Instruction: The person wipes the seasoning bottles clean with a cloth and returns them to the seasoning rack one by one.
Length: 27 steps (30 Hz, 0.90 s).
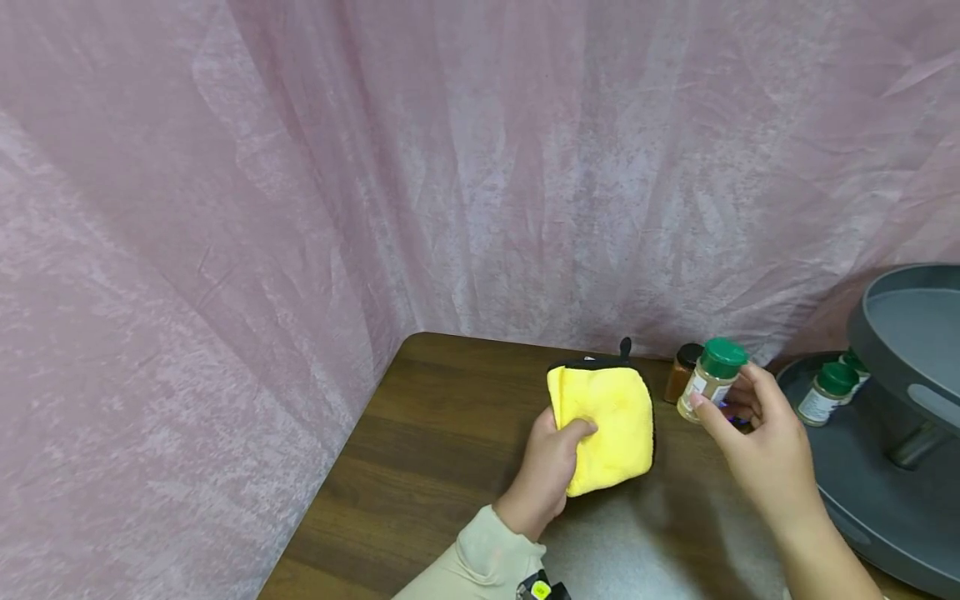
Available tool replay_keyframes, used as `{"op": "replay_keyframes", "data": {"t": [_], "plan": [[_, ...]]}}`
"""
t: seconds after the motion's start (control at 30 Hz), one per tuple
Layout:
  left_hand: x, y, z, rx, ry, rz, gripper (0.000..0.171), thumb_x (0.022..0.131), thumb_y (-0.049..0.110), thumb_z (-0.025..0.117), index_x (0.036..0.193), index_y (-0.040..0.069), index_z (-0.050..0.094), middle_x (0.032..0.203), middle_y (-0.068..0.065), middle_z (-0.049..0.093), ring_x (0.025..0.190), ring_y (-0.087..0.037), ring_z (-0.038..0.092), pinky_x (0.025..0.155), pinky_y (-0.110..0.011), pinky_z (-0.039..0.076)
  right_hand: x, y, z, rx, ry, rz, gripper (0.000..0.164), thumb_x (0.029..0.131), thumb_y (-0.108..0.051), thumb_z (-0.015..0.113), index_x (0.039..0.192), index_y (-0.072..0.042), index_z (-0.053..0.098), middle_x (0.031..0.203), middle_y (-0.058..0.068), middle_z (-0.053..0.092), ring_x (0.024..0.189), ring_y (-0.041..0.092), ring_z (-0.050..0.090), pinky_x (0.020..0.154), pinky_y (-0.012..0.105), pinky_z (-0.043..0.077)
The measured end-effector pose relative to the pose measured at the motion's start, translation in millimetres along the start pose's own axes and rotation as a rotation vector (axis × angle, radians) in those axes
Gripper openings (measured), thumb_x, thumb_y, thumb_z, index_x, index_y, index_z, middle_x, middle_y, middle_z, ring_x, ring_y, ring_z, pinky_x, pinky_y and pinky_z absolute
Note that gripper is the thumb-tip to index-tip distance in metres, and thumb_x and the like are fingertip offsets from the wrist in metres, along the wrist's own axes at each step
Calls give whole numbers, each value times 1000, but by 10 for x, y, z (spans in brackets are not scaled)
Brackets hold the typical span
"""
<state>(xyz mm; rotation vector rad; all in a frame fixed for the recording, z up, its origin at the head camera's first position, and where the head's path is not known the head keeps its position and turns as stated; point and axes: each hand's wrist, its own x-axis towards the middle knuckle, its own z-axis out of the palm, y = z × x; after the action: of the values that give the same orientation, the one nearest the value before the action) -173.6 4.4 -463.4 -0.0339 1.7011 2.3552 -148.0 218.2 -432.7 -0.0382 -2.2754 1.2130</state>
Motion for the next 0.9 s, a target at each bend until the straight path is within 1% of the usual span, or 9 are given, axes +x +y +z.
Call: {"op": "replay_keyframes", "data": {"t": [0.17, 0.33, 0.53, 0.7, 0.8, 0.83, 0.9], "plan": [[10, 13, -17, -12, 14, 24, 34, 87, 10, 61, 120, 6, 55, 108, -7, 68, 92, -17, 69, 79, -32, 57, 65, 69, -110, -35, 11, 38, 57, 91, -18, 76, 142, -12, 52, 105, -28, 50, 92, -16, 50, 80, -1, 38], [14, 37, -35, 4, 24, 41, 37, 88, 11, 60, 124, 8, 51, 112, -8, 66, 95, -17, 68, 80, -32, 56, 132, 148, -203, -62, 32, 76, 56, 92, -19, 74, 143, -11, 51, 103, -32, 48, 91, -19, 48, 78, -2, 37], [10, 55, -45, 9, 33, 39, 38, 90, 13, 61, 126, 12, 50, 114, -8, 64, 97, -18, 67, 81, -32, 55, 199, 262, -295, -114, 37, 145, 57, 94, -24, 71, 145, -12, 50, 102, -34, 45, 88, -21, 44, 76, 1, 34], [24, 55, -48, 11, 19, 42, 38, 91, 13, 60, 128, 14, 50, 115, -7, 63, 99, -18, 66, 81, -33, 55, 248, 356, -348, -111, 43, 186, 57, 95, -24, 70, 146, -11, 49, 98, -35, 44, 86, -21, 44, 75, 0, 34], [25, 49, -48, 13, 12, 36, 38, 92, 14, 60, 128, 14, 49, 115, -8, 63, 98, -18, 66, 81, -33, 56, 270, 425, -374, -109, 39, 210, 59, 95, -25, 69, 148, -10, 47, 100, -32, 45, 86, -22, 44, 74, -2, 34], [24, 46, -47, 14, 10, 34, 38, 92, 14, 60, 128, 14, 49, 115, -8, 64, 98, -18, 66, 81, -33, 56, 277, 450, -382, -110, 37, 220, 59, 95, -26, 68, 148, -10, 46, 102, -29, 46, 86, -23, 44, 74, -3, 34], [24, 42, -46, 16, 5, 30, 38, 92, 14, 60, 128, 14, 49, 116, -8, 64, 99, -18, 66, 81, -33, 55, 291, 505, -397, -116, 38, 242, 61, 96, -27, 68, 149, -9, 44, 108, -20, 51, 85, -23, 42, 73, -4, 34]]}}
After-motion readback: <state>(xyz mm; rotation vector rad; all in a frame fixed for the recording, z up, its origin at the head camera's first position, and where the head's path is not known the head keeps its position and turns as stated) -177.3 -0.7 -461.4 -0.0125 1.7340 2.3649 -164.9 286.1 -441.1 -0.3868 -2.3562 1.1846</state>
